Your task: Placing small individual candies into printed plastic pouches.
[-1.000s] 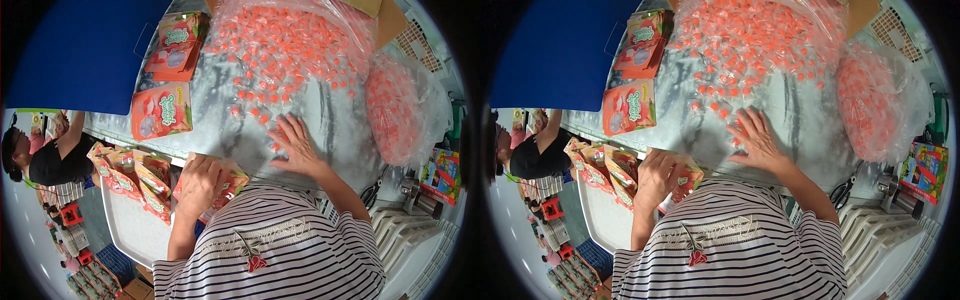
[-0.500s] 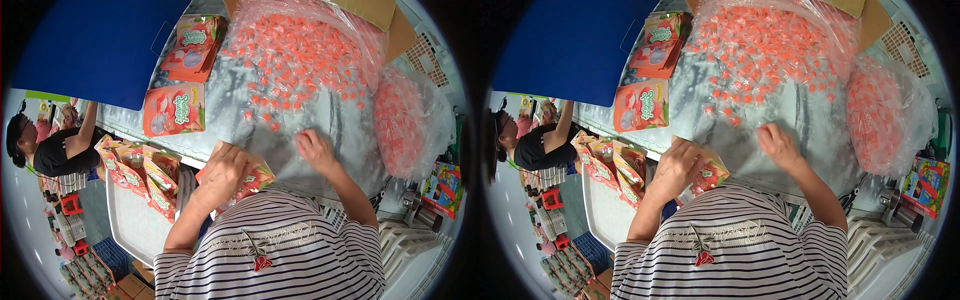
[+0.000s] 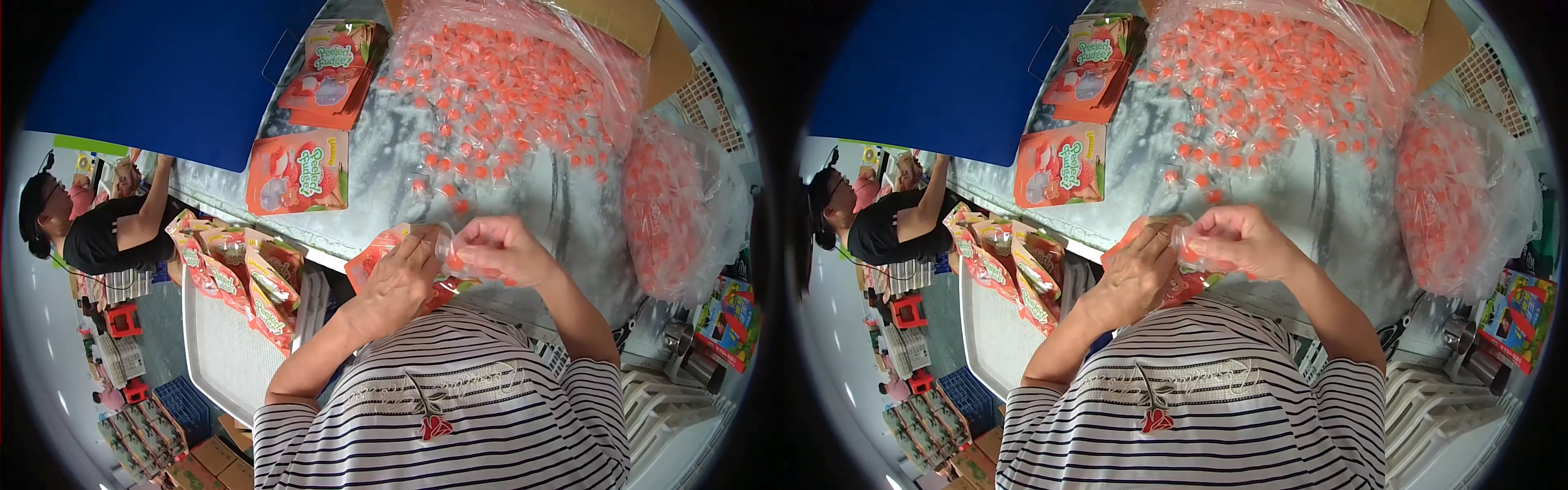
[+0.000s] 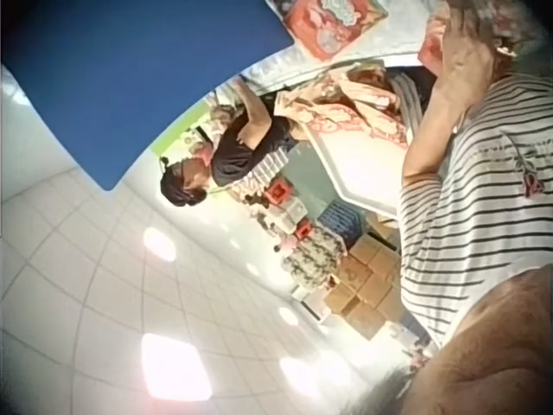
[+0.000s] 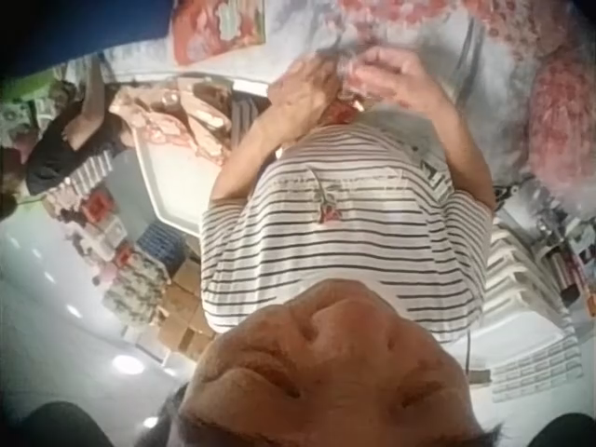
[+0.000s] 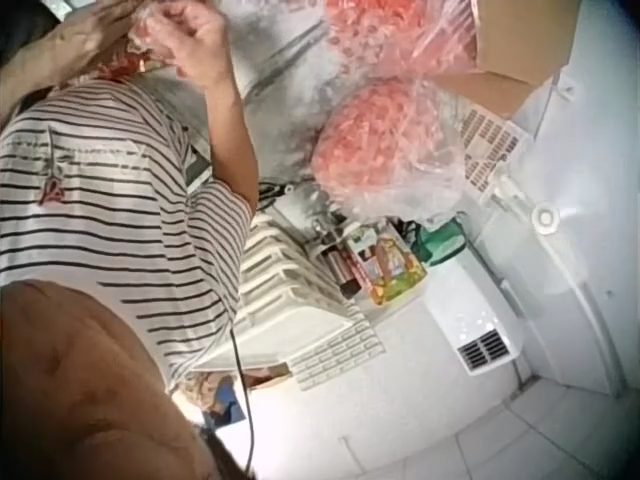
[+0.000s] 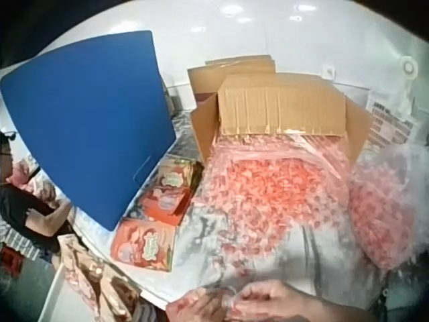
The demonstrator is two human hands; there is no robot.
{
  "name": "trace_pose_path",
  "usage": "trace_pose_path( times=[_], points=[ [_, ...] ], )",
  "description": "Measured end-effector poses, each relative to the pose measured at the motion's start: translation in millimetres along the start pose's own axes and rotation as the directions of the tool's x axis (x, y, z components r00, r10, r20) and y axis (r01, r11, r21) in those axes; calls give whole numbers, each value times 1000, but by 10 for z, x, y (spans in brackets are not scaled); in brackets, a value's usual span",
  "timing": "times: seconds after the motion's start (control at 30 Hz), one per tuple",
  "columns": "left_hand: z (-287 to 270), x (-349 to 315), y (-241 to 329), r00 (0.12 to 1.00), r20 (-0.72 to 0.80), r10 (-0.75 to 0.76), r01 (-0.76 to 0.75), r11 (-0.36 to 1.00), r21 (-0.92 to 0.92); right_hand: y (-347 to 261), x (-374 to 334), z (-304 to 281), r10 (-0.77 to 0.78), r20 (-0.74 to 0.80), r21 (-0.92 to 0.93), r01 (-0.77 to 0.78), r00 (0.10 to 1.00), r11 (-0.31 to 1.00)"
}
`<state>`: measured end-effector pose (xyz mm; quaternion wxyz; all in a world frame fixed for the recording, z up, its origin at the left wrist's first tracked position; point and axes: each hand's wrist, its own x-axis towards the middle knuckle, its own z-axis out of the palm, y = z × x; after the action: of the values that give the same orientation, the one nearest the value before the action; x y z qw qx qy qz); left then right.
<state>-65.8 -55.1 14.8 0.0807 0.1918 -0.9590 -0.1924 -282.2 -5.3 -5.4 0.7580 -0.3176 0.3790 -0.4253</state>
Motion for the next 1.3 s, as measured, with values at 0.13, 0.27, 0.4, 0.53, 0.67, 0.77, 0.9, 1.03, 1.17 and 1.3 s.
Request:
trace_pose_path(
  times=[0.13, 0.27, 0.4, 0.53, 0.67, 0.77, 0.9, 1.03, 1.17, 1.3],
  points=[
    [-36, -14, 21, 1000, 9, -10, 11, 998, -67, -52, 52, -83, 169, -113, -188, -188, 979, 964],
    [24, 33, 101, 999, 17, 31, -30, 996, -86, -51, 70, 14, -41, -149, -744, -84, 988, 663],
    [40, 88, 153, 998, 50, 28, -21, 992, -128, -179, 170, 37, -76, -219, -847, -151, 973, 509],
    [109, 127, 93, 998, -50, 45, -55, 975, -215, -360, 179, -4, 215, -329, -651, -385, 920, 654],
    [210, 130, 64, 997, -46, 57, -63, 989, -134, -371, 126, 46, 152, -286, -677, -312, 946, 666],
    [172, 151, 70, 996, -75, 42, -53, 987, -155, -311, 93, 51, 66, -270, -699, -243, 960, 672],
    [161, 139, 56, 997, -81, 0, -10, 993, -117, -294, 128, 58, -57, -319, -679, -186, 946, 710],
    [179, 133, 22, 992, -127, 2, -14, 996, -93, -283, 161, 78, -101, -385, -554, -142, 917, 820],
    [186, 175, 30, 993, -122, 4, -20, 991, -133, 69, 201, -59, -417, -218, -821, 65, 882, 567],
    [181, 173, 7, 992, -122, 18, -34, 992, -124, -162, 200, 61, -342, -429, -523, 79, 836, 849]
  ],
)
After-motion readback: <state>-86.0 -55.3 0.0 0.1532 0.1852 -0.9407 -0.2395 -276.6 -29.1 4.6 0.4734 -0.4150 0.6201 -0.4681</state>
